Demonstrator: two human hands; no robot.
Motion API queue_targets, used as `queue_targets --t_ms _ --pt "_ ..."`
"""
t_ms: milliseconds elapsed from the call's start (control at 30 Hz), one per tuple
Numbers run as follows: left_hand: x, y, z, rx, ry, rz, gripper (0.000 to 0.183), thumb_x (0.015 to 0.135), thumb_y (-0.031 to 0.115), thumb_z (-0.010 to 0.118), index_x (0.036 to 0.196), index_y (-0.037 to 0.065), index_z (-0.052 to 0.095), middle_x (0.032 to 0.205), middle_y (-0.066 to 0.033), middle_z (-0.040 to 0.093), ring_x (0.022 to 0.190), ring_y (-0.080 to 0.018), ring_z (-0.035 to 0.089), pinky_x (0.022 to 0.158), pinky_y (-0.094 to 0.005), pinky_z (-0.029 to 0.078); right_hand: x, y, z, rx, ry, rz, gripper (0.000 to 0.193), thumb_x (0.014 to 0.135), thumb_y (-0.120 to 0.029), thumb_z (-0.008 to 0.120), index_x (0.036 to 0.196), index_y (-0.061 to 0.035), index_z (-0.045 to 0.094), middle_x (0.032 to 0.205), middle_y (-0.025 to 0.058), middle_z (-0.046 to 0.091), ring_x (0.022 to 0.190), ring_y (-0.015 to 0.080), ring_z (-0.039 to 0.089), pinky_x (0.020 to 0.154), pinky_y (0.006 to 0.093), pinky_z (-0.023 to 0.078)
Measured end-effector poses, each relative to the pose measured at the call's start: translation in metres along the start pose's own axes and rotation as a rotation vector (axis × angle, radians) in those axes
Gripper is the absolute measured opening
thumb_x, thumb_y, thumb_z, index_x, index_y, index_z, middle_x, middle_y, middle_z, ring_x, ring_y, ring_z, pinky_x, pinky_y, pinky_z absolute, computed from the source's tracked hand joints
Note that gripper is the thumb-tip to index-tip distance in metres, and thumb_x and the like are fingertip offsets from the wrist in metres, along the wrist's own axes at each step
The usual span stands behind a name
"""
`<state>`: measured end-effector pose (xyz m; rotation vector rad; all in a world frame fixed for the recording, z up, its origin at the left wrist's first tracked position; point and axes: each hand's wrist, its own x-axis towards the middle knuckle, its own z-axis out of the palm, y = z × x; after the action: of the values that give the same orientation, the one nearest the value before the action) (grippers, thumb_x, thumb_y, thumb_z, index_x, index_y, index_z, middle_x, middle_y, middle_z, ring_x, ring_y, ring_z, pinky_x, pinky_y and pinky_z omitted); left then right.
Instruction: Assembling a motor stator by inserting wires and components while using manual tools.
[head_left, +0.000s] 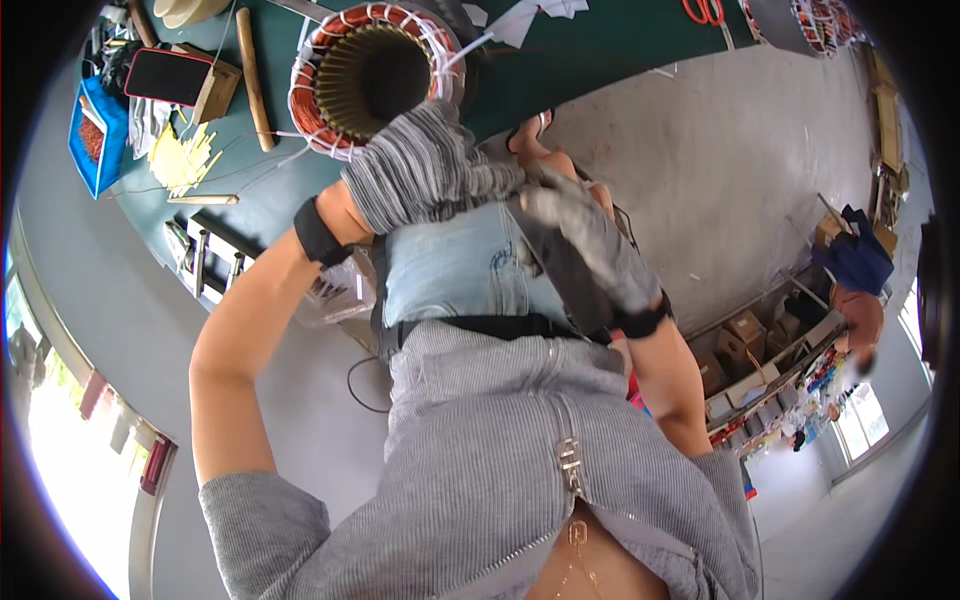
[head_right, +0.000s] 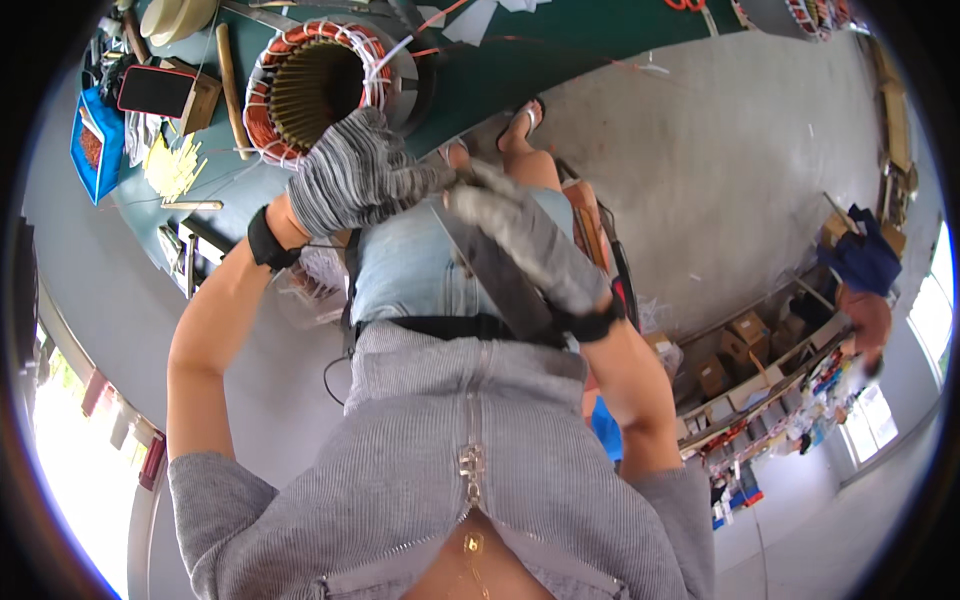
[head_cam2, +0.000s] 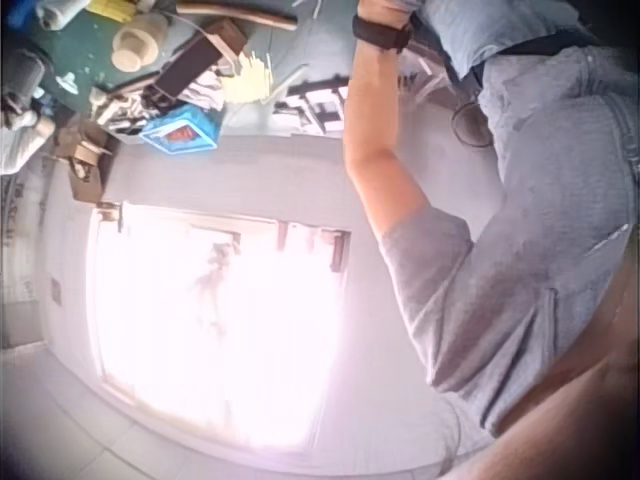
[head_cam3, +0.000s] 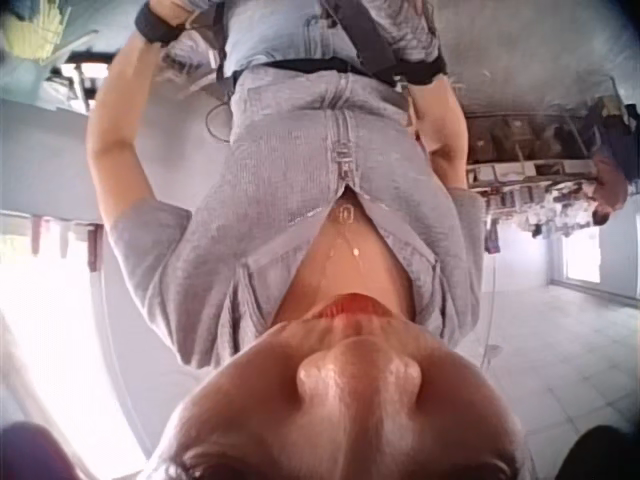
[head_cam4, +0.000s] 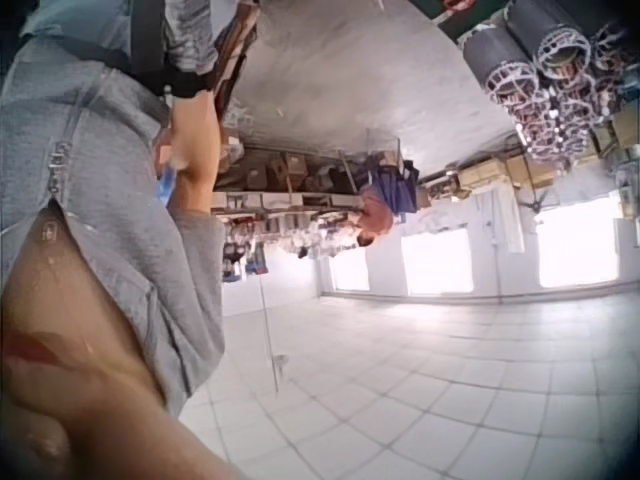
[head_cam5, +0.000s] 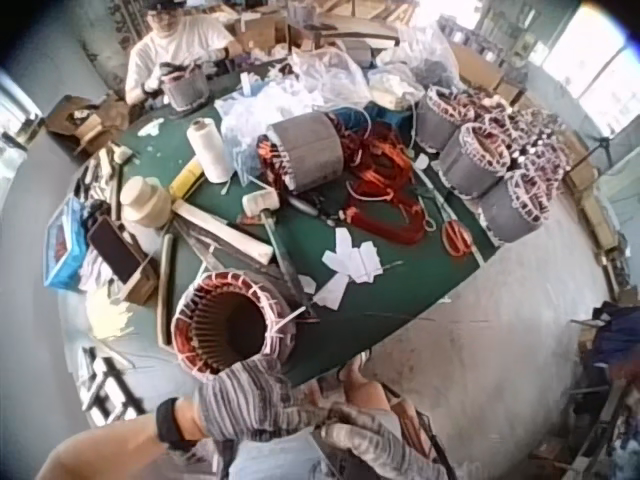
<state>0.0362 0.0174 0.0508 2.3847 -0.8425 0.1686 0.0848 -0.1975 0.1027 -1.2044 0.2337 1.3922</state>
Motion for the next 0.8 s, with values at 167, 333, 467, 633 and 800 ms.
queue_targets --t_ms 167,333,467,633,800 --pt "0.000 -0.007 0.000 0.070 -0.003 0.057 0.024 0.073 0.017 0.061 0.096 0.020 0.068 0.058 -0.0030 0.051 0.051 -0.0224 0.050 0.052 -0.0351 0.041 -0.009 0.028 -0.046 0.389 -0.303 0.150 0.032 0.089 -0.032 0.056 0.104 -0.0047 0.050 0.070 0.0053 0.058 0.062 0.0139 0.058 0.059 0.0263 0.047" --pt "0.001 0.000 0.000 0.085 -0.005 -0.006 0.030 0.073 0.015 0.059 0.101 0.019 0.067 0.061 -0.0031 0.052 0.053 -0.0239 0.051 0.056 -0.0358 0.041 -0.002 0.006 -0.009 -0.211 -0.044 -0.107 0.032 0.090 -0.021 0.051 0.118 -0.0058 0.055 0.075 0.0025 0.056 0.070 0.0114 0.056 0.065 0.0257 0.044" --pt "0.004 -0.001 -0.006 -0.067 0.001 0.000 0.033 0.071 0.015 0.060 0.102 0.017 0.067 0.064 -0.0030 0.055 0.056 -0.0236 0.053 0.058 -0.0373 0.041 -0.005 0.010 0.004 -1.104 0.321 -0.586 0.020 0.072 -0.016 0.065 0.088 -0.0067 0.056 0.079 0.0079 0.057 0.074 0.0265 0.055 0.063 0.0374 0.045" --pt "0.005 0.002 -0.007 0.000 -0.062 -0.021 0.028 0.069 0.015 0.060 0.096 0.015 0.066 0.059 -0.0022 0.052 0.055 -0.0232 0.052 0.058 -0.0377 0.040 -0.014 0.013 -0.006 -1.435 0.334 -0.681 0.021 0.072 -0.018 0.066 0.089 -0.0091 0.060 0.082 0.0097 0.061 0.072 0.0283 0.060 0.066 0.0365 0.049" --pt "0.014 0.007 -0.019 -0.034 -0.136 -0.059 0.012 0.082 0.020 0.059 0.088 0.016 0.069 0.078 -0.0044 0.064 0.062 -0.0243 0.058 0.056 -0.0362 0.045 0.009 0.014 0.006 -0.889 0.301 -0.518 0.023 0.079 -0.022 0.062 0.092 -0.0039 0.056 0.078 0.0162 0.058 0.070 0.0300 0.060 0.064 0.0375 0.048"
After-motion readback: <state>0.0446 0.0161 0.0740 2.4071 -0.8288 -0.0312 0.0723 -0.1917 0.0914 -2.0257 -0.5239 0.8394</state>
